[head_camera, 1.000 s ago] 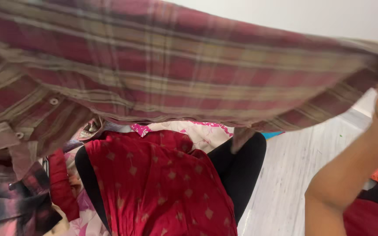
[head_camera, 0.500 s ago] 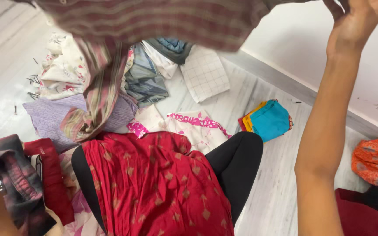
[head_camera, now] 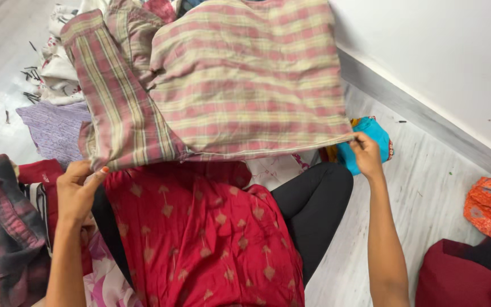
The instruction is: The person buttons a plaid shirt and then folds it neatly on the floor. The shirt is aligned, sleeves are folded in, and the garment is folded into a compact rectangle.
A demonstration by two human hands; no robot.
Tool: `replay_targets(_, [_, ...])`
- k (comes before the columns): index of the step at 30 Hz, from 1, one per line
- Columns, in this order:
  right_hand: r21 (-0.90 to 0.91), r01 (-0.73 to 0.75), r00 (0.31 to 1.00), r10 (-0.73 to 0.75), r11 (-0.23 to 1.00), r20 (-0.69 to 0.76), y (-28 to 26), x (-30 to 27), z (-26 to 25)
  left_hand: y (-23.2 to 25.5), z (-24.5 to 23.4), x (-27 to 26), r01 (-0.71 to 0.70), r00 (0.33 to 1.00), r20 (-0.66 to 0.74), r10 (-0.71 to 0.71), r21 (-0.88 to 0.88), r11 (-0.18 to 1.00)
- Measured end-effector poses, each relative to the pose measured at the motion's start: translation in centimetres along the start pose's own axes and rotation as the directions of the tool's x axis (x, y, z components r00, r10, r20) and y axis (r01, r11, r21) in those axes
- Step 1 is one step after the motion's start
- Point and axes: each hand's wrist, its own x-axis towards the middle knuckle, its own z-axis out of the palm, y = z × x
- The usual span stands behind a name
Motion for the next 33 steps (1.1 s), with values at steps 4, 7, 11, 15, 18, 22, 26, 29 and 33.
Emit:
replay_targets(4, [-0.474, -0.025, 0.989, 0.090, 0.880, 0.115, 3.0, -0.8, 0.8, -1.4, 1.7, -2.4, -0.216, 0.972, -0.039, 0.233, 0.248, 0.944])
replay_targets(7, [-0.541, 0.133, 0.973, -0.005, 0.830, 0.232, 2.7, -0.7, 0.9, -1.2, 1.7, -3.0, -0.158, 0.985, -0.038, 0.169, 0.195, 0.968])
replay_targets(11, [-0.560, 0.043, 0.950, 0.140, 0.827, 0.279, 1.0, -0.3, 1.2, -1.8, 0.9, -3.1, 0.010, 0.998, 0.056, -0.016, 0.108, 0.994])
replay_targets(15, [-0.573, -0.016, 0.920, 0.237, 0.819, 0.313, 0.0, 0.7, 1.9, -2.0, 1.1, -1.9, -0.001, 0.997, 0.075, -0.006, 0.095, 0.995])
replay_targets(18, [-0.466, -0.127, 0.943, 0.252, 0.875, 0.215, 0.9, 2.6, 2.6, -1.8, 2.2, 0.5, 0.010, 1.000, 0.014, -0.012, 0.093, 0.996])
replay_targets(22, [-0.441, -0.129, 0.975, 0.194, 0.888, 0.105, 4.9, 7.8, 4.3, -2.7, 4.3, 6.4, -0.104, 0.991, -0.068, 0.111, 0.107, 0.989])
replay_targets(26, [-0.666, -0.160, 0.945, 0.309, 0.729, 0.111, 10.0, 12.1, 7.0, -5.1, 6.4, 12.3, 0.018, 1.000, -0.022, -0.009, 0.442, 0.897])
replay_targets(29, [-0.744, -0.242, 0.913, 0.406, 0.622, 0.042, 11.7, 13.5, 9.1, -7.1, 7.3, 13.4, -0.174, 0.985, -0.002, 0.175, 0.089, 0.981])
replay_targets(33, [-0.741, -0.332, 0.907, 0.415, 0.584, -0.079, 10.2, 12.8, 10.2, -8.3, 6.2, 12.2, 0.065, 0.998, -0.011, -0.065, 0.015, 0.998])
